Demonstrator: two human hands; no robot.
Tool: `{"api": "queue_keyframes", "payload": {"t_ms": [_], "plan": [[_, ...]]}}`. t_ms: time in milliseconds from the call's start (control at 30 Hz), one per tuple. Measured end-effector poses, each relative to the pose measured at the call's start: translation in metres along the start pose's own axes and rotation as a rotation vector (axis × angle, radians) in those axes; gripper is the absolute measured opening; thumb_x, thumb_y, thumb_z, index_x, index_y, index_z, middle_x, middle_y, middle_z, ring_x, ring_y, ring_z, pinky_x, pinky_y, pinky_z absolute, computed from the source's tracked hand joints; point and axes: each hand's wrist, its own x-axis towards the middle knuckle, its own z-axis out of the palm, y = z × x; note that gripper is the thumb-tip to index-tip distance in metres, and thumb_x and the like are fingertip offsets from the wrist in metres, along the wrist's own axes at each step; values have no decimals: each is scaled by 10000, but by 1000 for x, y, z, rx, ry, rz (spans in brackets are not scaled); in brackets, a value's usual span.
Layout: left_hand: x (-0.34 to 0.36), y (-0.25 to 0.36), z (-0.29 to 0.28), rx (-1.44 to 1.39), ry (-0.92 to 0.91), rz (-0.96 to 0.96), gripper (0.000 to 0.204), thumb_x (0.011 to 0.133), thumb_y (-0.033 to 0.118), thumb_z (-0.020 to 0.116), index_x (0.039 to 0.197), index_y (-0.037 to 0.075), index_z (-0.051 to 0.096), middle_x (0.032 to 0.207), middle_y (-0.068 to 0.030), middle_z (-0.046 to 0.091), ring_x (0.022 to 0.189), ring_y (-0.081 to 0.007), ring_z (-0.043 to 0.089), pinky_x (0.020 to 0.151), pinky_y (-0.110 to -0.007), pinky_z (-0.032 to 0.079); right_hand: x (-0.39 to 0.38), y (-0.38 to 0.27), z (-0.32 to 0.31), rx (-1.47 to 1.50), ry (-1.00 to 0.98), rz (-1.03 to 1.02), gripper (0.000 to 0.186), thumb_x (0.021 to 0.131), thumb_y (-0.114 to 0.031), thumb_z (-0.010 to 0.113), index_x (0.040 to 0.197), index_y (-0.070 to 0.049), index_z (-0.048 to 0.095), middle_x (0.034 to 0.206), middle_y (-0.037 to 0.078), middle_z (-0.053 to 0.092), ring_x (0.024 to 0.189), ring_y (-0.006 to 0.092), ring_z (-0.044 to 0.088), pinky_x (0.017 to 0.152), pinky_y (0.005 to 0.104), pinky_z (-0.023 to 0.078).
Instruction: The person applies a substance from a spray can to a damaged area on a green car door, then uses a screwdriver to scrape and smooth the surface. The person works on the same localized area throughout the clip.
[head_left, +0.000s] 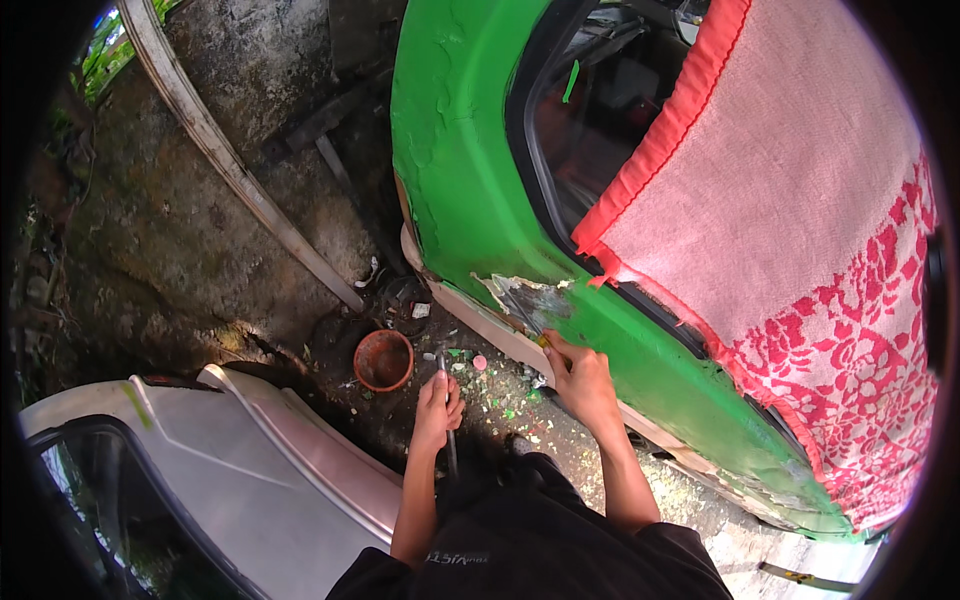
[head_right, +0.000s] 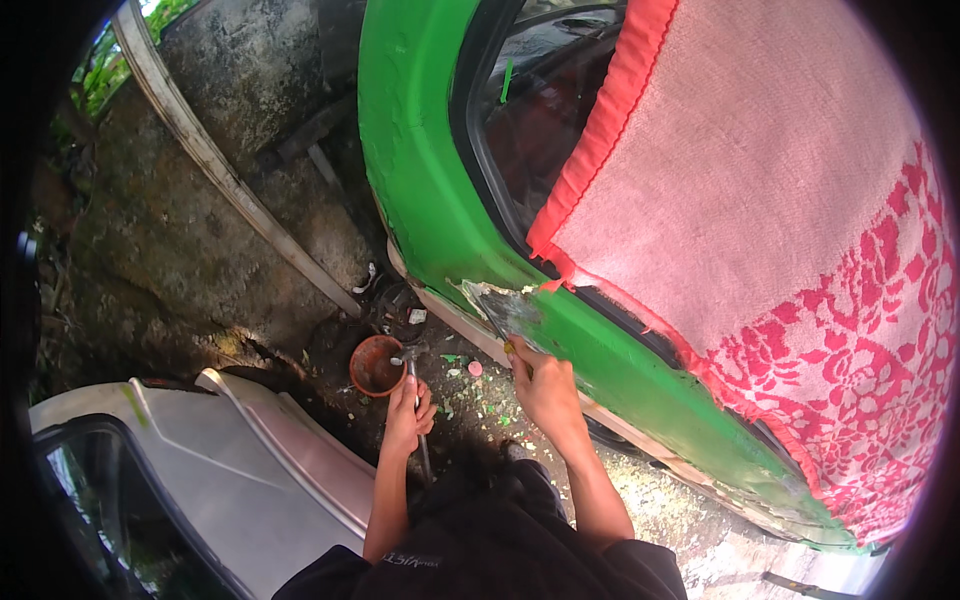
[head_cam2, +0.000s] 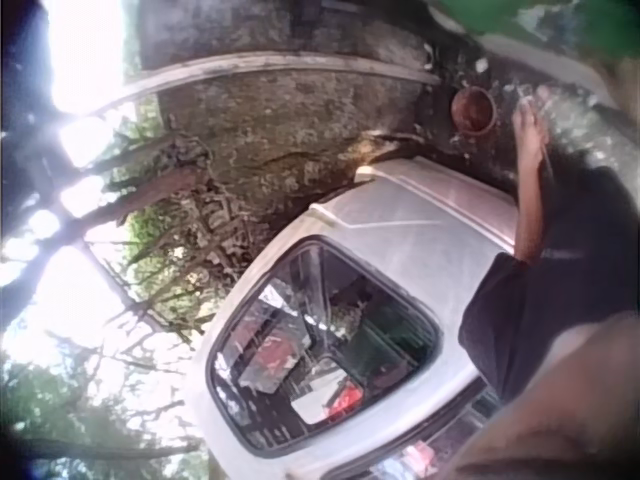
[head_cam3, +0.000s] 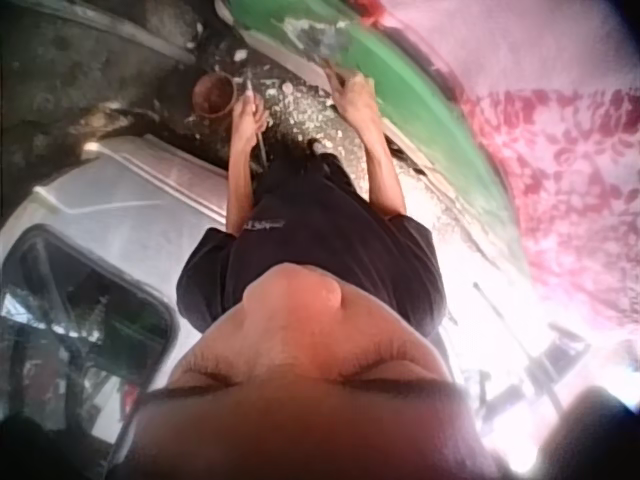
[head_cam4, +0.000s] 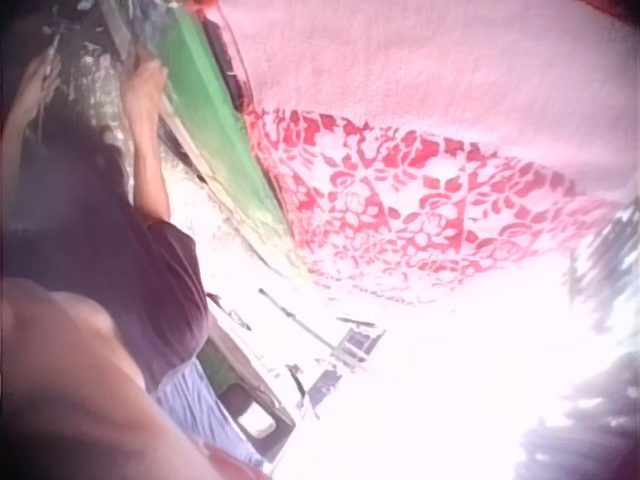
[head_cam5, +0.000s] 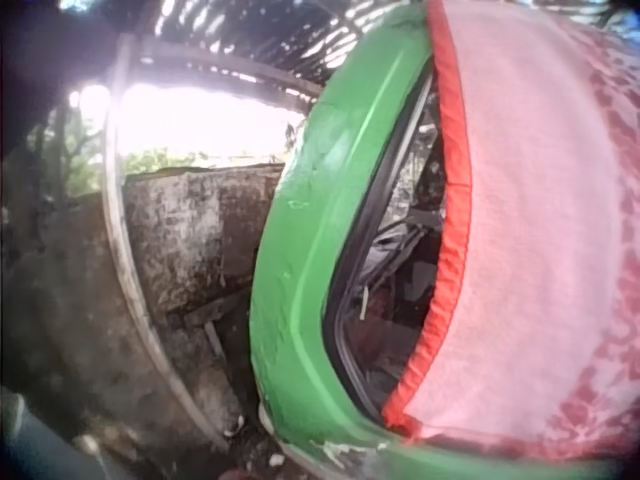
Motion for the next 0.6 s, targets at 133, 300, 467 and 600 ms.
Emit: {"api": "queue_keyframes", "payload": {"t_ms": [133,300,467,600], "plan": [[2,1,1,-16,-20,-13,371,1043,430,371,834,125,410,559,35,296,405,-47,249,357,-216,176,8,-4,1,-55,16,-83,247,909,-115,633,1130,-18,684,990,251,681,796,356,684,752,396,516],[0,0,-4,1,-13,12,362,1048,412,368,837,122,419,563,38,299,422,-42,258,361,-213,194,8,-7,-2,-3,-5,-20,230,888,-71,634,1100,-4,692,960,239,688,871,386,678,815,406,524],[0,4,-6,6,6,-1,363,1046,419,369,838,124,412,560,39,296,417,-42,246,362,-213,185,17,0,9,-41,10,-90,231,906,-100,633,1109,-5,689,951,249,688,848,367,693,793,387,521],[3,4,-8,-2,16,20,372,1048,410,370,818,123,422,558,47,296,418,-40,256,361,-219,182,13,-6,7,-25,-26,-8,230,880,-81,638,1093,-17,698,987,266,670,909,401,661,852,420,508]]}}
